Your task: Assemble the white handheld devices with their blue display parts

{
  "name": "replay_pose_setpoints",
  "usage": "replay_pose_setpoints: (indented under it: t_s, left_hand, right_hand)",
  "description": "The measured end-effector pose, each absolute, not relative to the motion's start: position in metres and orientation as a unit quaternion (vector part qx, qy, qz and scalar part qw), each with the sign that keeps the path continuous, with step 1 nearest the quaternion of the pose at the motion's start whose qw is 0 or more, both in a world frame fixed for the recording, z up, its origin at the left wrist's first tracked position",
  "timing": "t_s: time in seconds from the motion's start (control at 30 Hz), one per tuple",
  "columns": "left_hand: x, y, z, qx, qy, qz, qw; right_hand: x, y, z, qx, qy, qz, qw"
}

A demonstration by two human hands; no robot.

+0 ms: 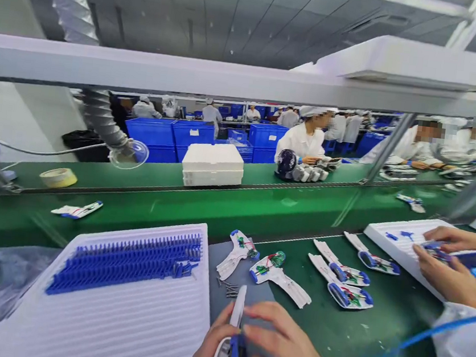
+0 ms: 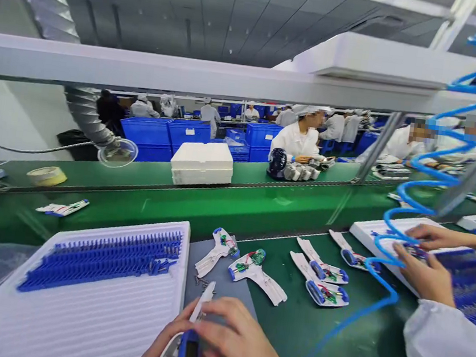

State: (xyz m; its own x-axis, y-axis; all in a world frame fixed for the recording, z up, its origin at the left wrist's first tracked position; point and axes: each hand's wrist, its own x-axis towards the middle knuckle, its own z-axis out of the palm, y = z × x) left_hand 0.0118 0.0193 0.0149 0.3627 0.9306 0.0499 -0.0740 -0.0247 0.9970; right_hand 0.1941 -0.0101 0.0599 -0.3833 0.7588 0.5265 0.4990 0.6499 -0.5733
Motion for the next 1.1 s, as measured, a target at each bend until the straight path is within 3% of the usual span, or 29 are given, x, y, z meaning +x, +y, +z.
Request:
replay_pose_setpoints:
  t_s: [0.1,0.3,0.57,0.87,1.1]
  left_hand:
    - [0.006,0.009,0.007,0.638,0.389,0.407,0.526]
    - [0.003,0.001,0.008,0.723,0.374,0.402,0.421]
    - [0.002,0.003,0.018,0.714,0.373,0.344,0.481]
    - [0.003,0.003,0.008,0.716,0.399,0.306,0.485]
    - [0.009,0.002,-0.010,0.758,0.420,0.341,0.365]
  right_hand:
    - [0.192,-0.012,0.053,-0.423,-0.746,0.279,0.432]
    - [0.185,-0.005,0.054,-0.440,-0.659,0.471,0.387]
    - [0.186,0.005,0.044,-0.390,-0.560,0.628,0.373]
    - [0.193,-0.001,0.046,-0.386,-0.580,0.620,0.362]
    - [0.188,0.000,0.048,-0.485,-0.713,0.403,0.308]
